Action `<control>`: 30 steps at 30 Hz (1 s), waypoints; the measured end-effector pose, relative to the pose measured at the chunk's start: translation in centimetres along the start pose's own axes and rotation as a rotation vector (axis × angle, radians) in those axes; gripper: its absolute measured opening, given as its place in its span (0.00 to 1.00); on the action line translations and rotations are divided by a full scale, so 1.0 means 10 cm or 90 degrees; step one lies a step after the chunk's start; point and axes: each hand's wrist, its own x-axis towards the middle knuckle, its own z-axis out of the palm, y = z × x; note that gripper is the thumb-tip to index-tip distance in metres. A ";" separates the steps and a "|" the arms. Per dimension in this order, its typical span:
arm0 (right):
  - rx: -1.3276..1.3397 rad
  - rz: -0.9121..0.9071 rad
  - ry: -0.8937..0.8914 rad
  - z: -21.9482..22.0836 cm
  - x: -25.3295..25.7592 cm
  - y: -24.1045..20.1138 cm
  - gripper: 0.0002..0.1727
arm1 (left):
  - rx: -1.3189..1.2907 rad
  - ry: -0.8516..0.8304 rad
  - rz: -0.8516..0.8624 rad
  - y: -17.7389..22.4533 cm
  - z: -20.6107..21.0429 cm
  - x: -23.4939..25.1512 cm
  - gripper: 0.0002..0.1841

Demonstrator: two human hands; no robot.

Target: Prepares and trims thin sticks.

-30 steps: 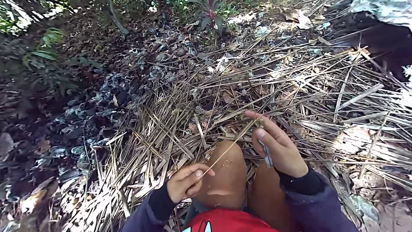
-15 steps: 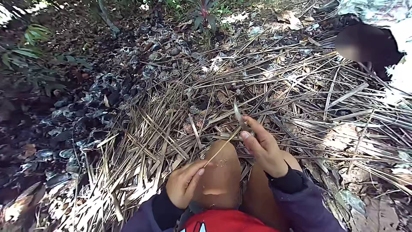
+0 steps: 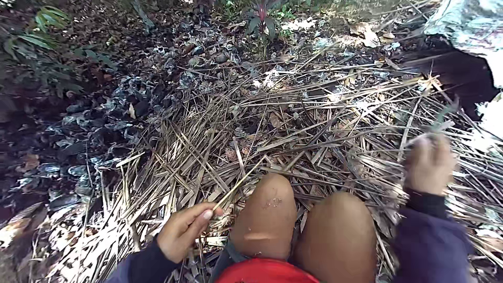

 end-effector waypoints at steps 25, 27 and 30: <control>0.087 -0.437 -0.234 1.25 -0.88 -1.01 0.24 | 0.183 -0.019 0.224 0.31 0.02 0.01 0.22; 0.077 -0.290 -0.182 1.11 -0.70 -0.84 0.22 | 0.148 -0.018 0.202 0.25 -0.03 -0.03 0.22; 0.027 -0.103 -0.118 0.32 0.06 -0.27 0.26 | 0.161 0.032 0.142 0.10 -0.23 -0.22 0.21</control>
